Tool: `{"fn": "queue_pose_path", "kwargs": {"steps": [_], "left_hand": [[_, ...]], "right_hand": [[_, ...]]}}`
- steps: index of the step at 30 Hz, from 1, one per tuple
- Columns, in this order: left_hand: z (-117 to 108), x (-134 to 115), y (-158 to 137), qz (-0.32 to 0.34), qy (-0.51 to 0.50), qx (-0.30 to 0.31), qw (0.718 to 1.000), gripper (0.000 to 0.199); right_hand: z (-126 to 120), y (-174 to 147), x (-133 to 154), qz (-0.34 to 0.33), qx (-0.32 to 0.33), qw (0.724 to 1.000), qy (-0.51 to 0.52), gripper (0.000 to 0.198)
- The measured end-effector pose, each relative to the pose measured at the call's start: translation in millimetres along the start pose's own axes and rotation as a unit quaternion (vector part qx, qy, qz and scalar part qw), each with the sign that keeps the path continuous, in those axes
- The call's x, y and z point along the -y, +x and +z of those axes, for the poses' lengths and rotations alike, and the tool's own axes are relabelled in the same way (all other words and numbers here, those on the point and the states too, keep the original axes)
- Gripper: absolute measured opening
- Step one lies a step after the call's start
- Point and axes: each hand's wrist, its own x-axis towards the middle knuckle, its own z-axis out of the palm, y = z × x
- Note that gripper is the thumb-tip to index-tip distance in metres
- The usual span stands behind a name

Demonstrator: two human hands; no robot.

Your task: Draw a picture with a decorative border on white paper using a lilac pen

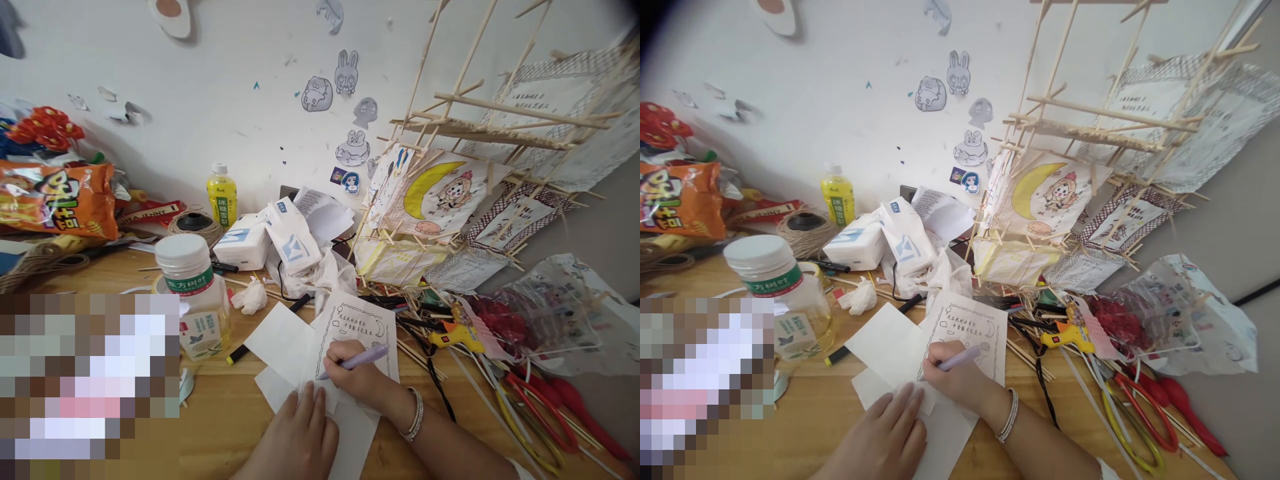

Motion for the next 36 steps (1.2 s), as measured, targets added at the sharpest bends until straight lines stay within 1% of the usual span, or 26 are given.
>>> {"fn": "queue_pose_path", "kwargs": {"steps": [3, 7, 11, 15, 21, 28, 36], "left_hand": [[-0.1, -0.5, -0.1, 0.001, -0.006, 0.013, 1.0, 0.014], [-0.9, -0.1, -0.2, 0.002, -0.005, 0.008, 1.0, 0.014], [-1.2, 0.2, -0.3, 0.002, -0.008, 0.021, 1.0, 0.014], [-2.9, -0.1, 0.4, 0.004, -0.008, 0.019, 1.0, 0.015], [-2.6, 0.7, 0.4, 0.004, -0.008, 0.012, 1.0, 0.015], [1.1, -0.2, -0.8, 0.001, -0.018, 0.025, 1.0, 0.016], [-1.3, -0.4, 0.8, 0.002, -0.016, 0.019, 1.0, 0.017]], "right_hand": [[0.7, 0.1, -1.6, -0.004, 0.001, 1.0, -0.006, 0.033], [1.5, 0.3, -3.8, -0.002, -0.008, 1.0, -0.008, 0.034], [1.3, 0.3, -4.2, 0.001, 0.0, 1.0, -0.012, 0.033], [0.1, 0.6, -2.3, 0.002, -0.008, 1.0, -0.008, 0.031], [-0.2, 0.6, -0.6, -0.006, -0.001, 1.0, -0.015, 0.032], [0.8, 0.7, -3.1, -0.005, -0.006, 1.0, -0.013, 0.032], [0.4, 0.5, -4.0, -0.003, -0.016, 1.0, -0.008, 0.032]]}}
